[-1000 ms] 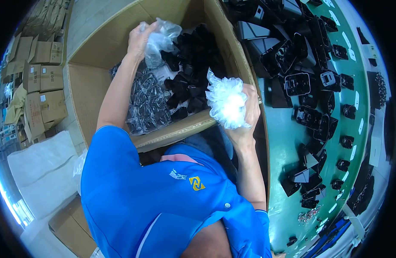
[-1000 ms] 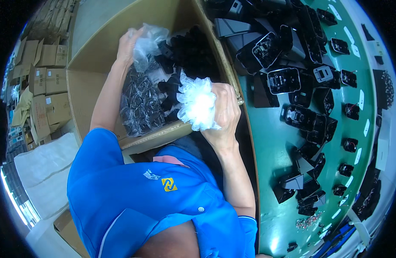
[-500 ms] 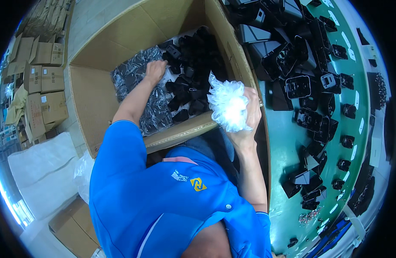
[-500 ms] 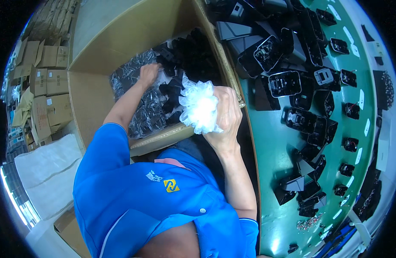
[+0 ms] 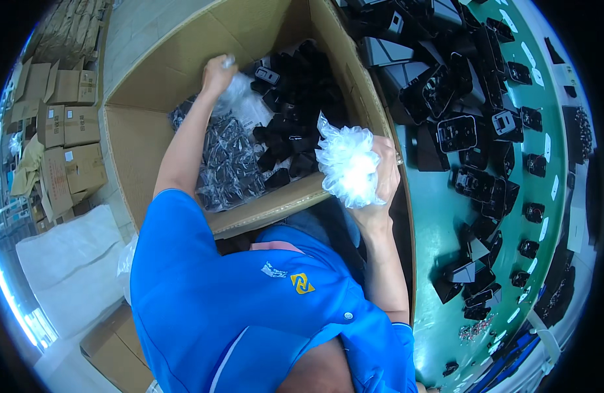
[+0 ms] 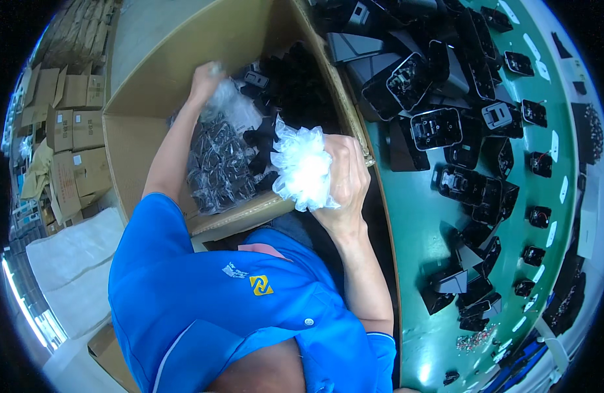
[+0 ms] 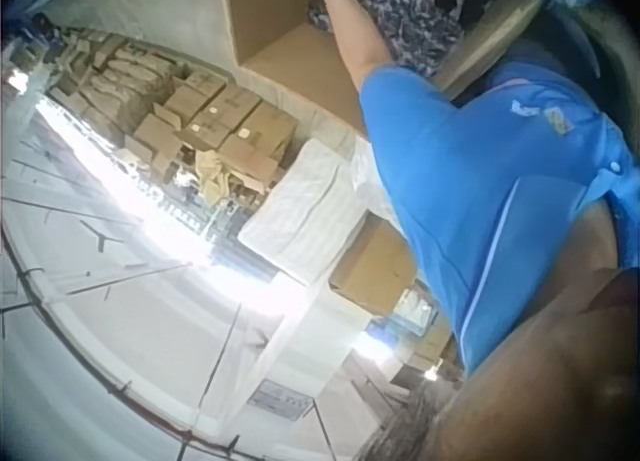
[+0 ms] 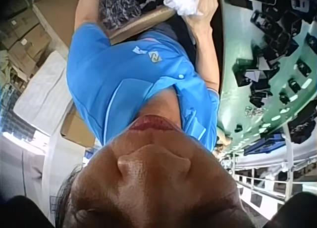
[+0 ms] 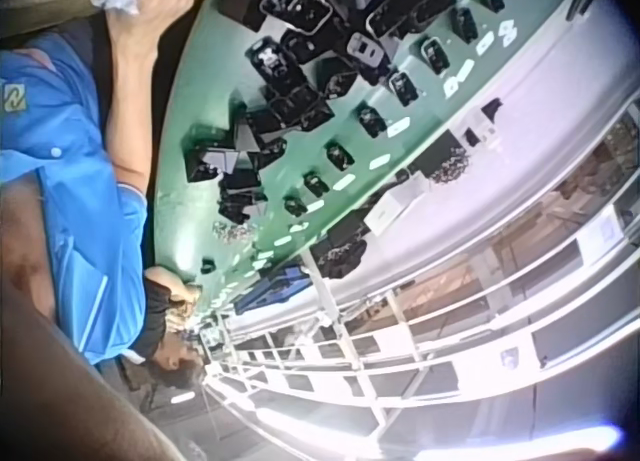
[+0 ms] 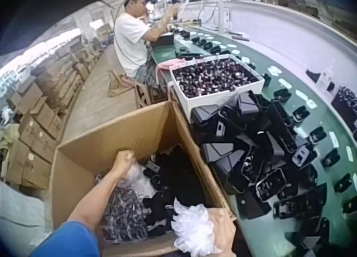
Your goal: Assembling small electronic components and placing them into a shipping box with bubble wrap.
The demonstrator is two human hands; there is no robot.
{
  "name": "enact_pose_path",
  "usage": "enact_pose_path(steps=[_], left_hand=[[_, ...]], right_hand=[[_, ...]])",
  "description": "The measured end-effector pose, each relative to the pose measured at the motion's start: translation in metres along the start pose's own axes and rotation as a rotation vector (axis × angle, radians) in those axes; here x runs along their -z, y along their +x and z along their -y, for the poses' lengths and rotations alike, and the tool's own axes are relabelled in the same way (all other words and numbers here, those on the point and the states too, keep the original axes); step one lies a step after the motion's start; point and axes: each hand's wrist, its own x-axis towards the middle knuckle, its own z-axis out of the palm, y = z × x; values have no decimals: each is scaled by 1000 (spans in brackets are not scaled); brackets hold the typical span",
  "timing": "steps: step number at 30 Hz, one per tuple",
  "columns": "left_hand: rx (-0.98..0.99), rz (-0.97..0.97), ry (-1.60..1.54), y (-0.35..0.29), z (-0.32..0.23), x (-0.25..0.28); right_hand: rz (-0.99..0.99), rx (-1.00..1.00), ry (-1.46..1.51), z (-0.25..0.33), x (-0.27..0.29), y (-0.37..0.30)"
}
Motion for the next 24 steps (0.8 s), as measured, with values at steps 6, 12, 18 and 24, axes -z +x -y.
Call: enact_pose_path(steps=[6, 12, 18, 24], left_hand=[[-188, 93, 766, -25, 33, -49], [-185, 101, 607, -8, 38, -74], [-112, 81, -123, -3, -85, -17], [-365, 219, -374, -57, -199, 32]], right_hand=[[-14, 22, -29, -3, 0, 0], [4, 25, -56, -1, 0, 1], [15, -24, -64, 3, -1, 3], [212, -152, 86, 6, 13, 13]])
